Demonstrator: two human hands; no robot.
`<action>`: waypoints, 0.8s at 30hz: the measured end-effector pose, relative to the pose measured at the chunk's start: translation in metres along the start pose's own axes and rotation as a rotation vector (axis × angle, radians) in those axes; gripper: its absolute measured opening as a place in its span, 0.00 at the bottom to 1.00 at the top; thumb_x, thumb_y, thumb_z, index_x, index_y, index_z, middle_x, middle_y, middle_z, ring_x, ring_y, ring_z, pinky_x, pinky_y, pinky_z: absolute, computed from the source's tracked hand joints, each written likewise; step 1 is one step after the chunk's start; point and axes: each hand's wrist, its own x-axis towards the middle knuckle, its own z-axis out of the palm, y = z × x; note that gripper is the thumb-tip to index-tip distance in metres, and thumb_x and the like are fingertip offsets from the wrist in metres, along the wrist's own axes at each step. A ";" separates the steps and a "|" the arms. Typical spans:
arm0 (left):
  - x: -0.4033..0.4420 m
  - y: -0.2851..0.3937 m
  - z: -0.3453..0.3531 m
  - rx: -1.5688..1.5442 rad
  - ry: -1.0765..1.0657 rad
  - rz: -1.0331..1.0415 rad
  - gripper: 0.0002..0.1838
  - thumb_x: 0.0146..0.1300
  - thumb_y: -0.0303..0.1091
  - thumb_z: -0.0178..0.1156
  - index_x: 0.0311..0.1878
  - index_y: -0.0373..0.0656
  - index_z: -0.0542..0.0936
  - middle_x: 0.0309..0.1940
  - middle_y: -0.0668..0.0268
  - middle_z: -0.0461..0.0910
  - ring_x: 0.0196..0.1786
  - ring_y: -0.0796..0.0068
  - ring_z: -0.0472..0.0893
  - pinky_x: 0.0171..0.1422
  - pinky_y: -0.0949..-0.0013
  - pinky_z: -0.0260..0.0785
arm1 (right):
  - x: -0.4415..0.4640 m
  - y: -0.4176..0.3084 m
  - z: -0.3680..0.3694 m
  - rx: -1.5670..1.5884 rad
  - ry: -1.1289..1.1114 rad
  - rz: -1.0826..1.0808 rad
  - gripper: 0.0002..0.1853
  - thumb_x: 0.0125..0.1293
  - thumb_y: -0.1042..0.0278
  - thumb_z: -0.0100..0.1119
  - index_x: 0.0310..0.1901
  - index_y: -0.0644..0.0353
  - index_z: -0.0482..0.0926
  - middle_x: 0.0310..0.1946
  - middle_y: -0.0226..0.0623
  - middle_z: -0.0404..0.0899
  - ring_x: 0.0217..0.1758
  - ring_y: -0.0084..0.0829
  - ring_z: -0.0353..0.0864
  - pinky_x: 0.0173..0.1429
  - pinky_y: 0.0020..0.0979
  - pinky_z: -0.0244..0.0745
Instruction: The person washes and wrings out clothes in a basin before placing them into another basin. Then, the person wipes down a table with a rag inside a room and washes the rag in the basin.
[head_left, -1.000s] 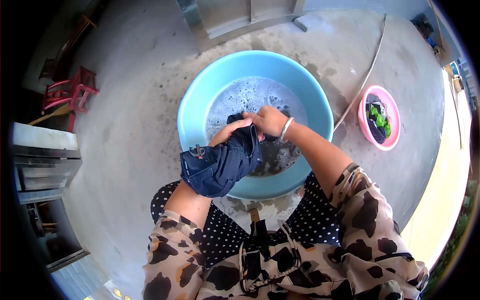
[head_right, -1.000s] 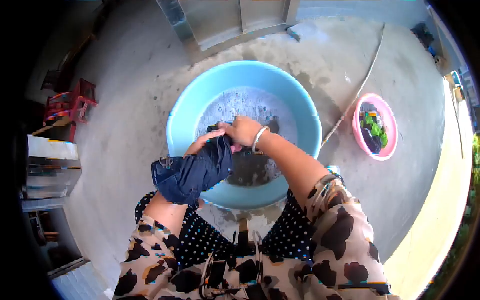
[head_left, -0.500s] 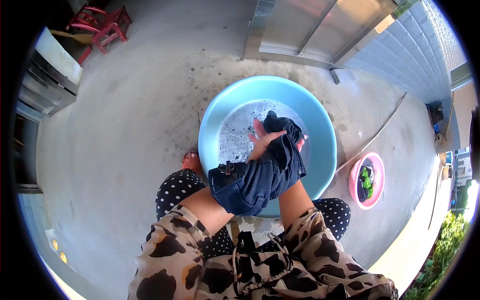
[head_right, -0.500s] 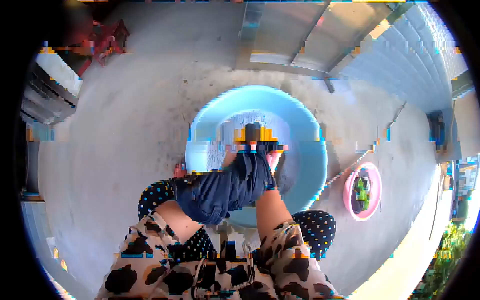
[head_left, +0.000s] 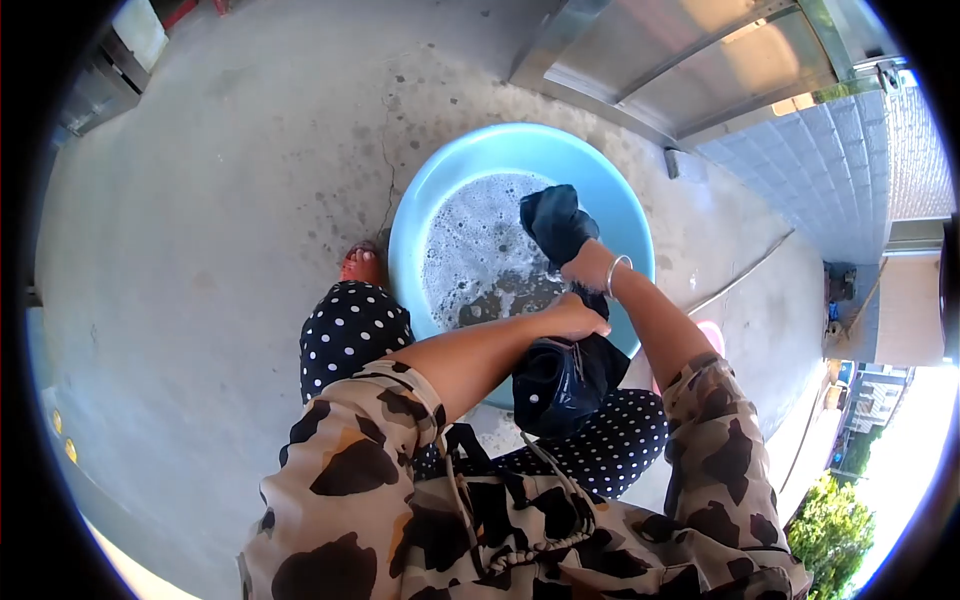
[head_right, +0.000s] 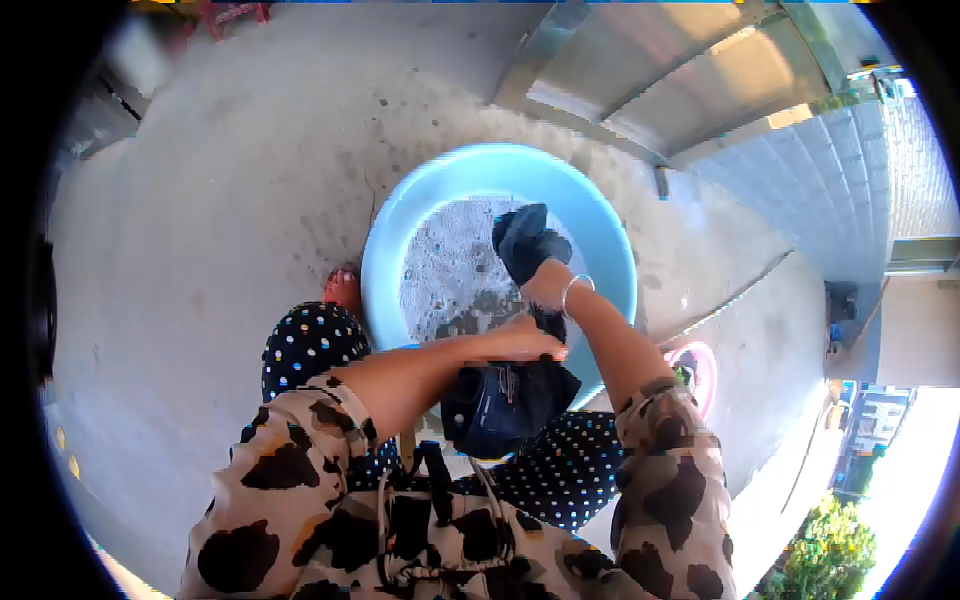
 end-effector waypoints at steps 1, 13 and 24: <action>-0.017 0.013 -0.004 -0.057 0.022 -0.118 0.32 0.34 0.47 0.68 0.36 0.25 0.77 0.41 0.45 0.76 0.47 0.60 0.76 0.49 0.66 0.68 | 0.008 0.004 0.007 -0.390 -0.088 -0.122 0.10 0.51 0.70 0.55 0.34 0.59 0.82 0.33 0.44 0.80 0.38 0.38 0.80 0.42 0.33 0.75; -0.049 0.031 -0.035 -0.066 -0.381 0.378 0.16 0.53 0.38 0.57 0.39 0.35 0.78 0.38 0.60 0.78 0.44 0.74 0.75 0.50 0.70 0.65 | -0.056 0.042 0.036 2.121 0.218 -0.247 0.18 0.59 0.55 0.52 0.38 0.65 0.74 0.36 0.43 0.77 0.40 0.38 0.77 0.46 0.33 0.72; -0.072 0.024 -0.040 -0.777 -0.536 0.034 0.17 0.55 0.41 0.59 0.39 0.36 0.75 0.36 0.61 0.77 0.39 0.74 0.76 0.46 0.68 0.68 | -0.047 -0.008 0.028 2.559 -0.181 -1.073 0.40 0.57 0.48 0.54 0.64 0.64 0.50 0.27 0.28 0.66 0.33 0.24 0.69 0.39 0.29 0.69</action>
